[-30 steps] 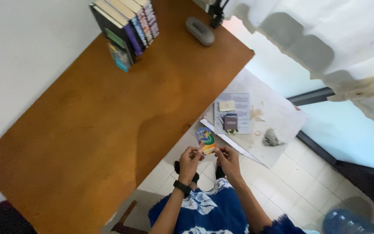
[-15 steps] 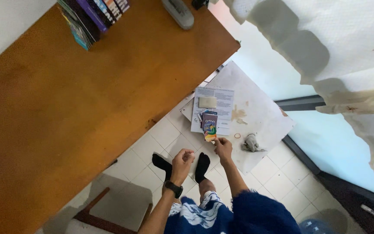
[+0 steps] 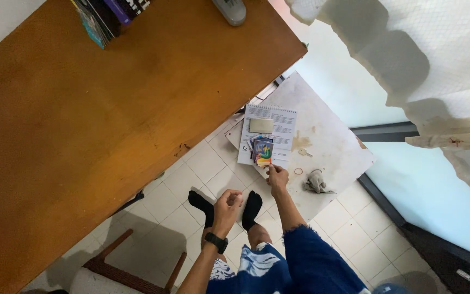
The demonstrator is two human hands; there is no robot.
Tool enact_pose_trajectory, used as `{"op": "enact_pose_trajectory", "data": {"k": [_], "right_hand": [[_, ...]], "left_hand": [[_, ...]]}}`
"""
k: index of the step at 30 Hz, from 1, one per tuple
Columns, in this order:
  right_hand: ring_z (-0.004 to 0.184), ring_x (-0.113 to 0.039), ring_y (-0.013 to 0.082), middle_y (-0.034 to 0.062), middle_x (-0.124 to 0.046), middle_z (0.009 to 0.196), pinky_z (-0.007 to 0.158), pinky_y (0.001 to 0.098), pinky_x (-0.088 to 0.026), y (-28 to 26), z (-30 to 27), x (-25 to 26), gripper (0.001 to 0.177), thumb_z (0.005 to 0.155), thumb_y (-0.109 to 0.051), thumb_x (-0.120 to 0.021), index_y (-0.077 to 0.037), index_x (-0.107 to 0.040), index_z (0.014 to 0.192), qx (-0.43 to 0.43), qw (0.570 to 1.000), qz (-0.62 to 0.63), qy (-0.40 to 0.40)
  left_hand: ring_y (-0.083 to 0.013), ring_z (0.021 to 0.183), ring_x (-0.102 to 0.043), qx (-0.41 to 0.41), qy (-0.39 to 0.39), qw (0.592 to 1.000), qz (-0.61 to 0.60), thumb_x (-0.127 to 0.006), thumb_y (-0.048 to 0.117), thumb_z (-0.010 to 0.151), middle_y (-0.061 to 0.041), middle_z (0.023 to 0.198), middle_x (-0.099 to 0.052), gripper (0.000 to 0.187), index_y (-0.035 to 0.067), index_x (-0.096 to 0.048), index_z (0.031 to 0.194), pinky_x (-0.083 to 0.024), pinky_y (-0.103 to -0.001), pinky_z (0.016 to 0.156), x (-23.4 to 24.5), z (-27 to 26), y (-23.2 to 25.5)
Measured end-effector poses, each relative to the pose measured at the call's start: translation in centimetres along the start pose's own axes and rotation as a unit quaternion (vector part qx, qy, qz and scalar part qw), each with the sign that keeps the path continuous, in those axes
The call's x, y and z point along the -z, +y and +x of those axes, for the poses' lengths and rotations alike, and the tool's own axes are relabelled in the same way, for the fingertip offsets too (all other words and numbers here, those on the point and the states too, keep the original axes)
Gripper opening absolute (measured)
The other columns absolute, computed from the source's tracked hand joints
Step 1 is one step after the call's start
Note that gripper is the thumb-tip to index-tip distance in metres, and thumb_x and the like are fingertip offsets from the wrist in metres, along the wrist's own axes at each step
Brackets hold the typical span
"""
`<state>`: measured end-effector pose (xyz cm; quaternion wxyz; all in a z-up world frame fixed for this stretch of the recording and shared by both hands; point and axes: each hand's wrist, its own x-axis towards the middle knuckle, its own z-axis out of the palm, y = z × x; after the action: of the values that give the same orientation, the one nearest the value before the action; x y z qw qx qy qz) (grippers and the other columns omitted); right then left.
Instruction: Retrieving various cards and bookmarks from between books on a desk and inspecting them.
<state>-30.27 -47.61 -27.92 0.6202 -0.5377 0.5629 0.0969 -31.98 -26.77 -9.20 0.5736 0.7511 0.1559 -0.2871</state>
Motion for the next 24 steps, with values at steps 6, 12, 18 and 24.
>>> {"op": "enact_pose_trajectory", "data": {"k": [6, 12, 18, 24], "right_hand": [[0.056, -0.060, 0.0129, 0.0091, -0.071, 0.085, 0.051, 0.0310, -0.052, 0.2, -3.2, 0.9, 0.033, 0.095, -0.019, -0.067, -0.004, -0.064, 0.124, 0.060, 0.996, -0.064, -0.008], [0.061, -0.063, 0.0119, 0.0082, -0.073, 0.084, 0.055, 0.0293, -0.052, -1.6, -11.4, -0.2, 0.023, 0.098, -0.018, -0.067, 0.000, -0.074, 0.110, 0.246, 0.961, -0.123, -0.043], [0.065, -0.063, 0.0091, 0.0015, -0.074, 0.084, 0.060, 0.0275, -0.053, -10.3, -26.7, -5.4, 0.020, 0.096, -0.013, -0.062, -0.004, -0.073, 0.110, 0.341, 0.918, -0.160, -0.120], [0.059, -0.058, 0.0154, 0.0105, -0.067, 0.070, 0.056, 0.0328, -0.048, -14.5, -34.1, -14.1, 0.021, 0.093, -0.012, -0.067, -0.002, -0.074, 0.110, 0.419, 0.876, -0.215, -0.107]], "left_hand": [[-0.0121, 0.082, -0.071, -0.033, -0.007, 0.999, -0.002, -0.063, 0.023, 0.095, -0.004, 0.089, -0.075, 0.024, 0.005, -0.071, 0.107, -0.057, -0.029, 0.077, 1.0, -0.9, 0.0], [-0.0138, 0.084, -0.071, -0.053, -0.017, 0.998, -0.028, -0.061, 0.021, 0.098, -0.005, 0.090, -0.075, 0.021, 0.005, -0.071, 0.107, -0.058, -0.030, 0.080, 4.5, -2.7, 2.3], [-0.0145, 0.086, -0.070, -0.124, 0.004, 0.989, -0.080, -0.062, 0.021, 0.100, -0.005, 0.091, -0.074, 0.020, 0.005, -0.071, 0.108, -0.058, -0.030, 0.080, 12.1, -4.6, 6.1], [-0.0157, 0.085, -0.071, -0.146, 0.048, 0.985, -0.077, -0.066, 0.031, 0.098, -0.005, 0.090, -0.075, 0.029, 0.004, -0.072, 0.109, -0.059, -0.031, 0.080, 22.0, -3.1, 6.6]]}}
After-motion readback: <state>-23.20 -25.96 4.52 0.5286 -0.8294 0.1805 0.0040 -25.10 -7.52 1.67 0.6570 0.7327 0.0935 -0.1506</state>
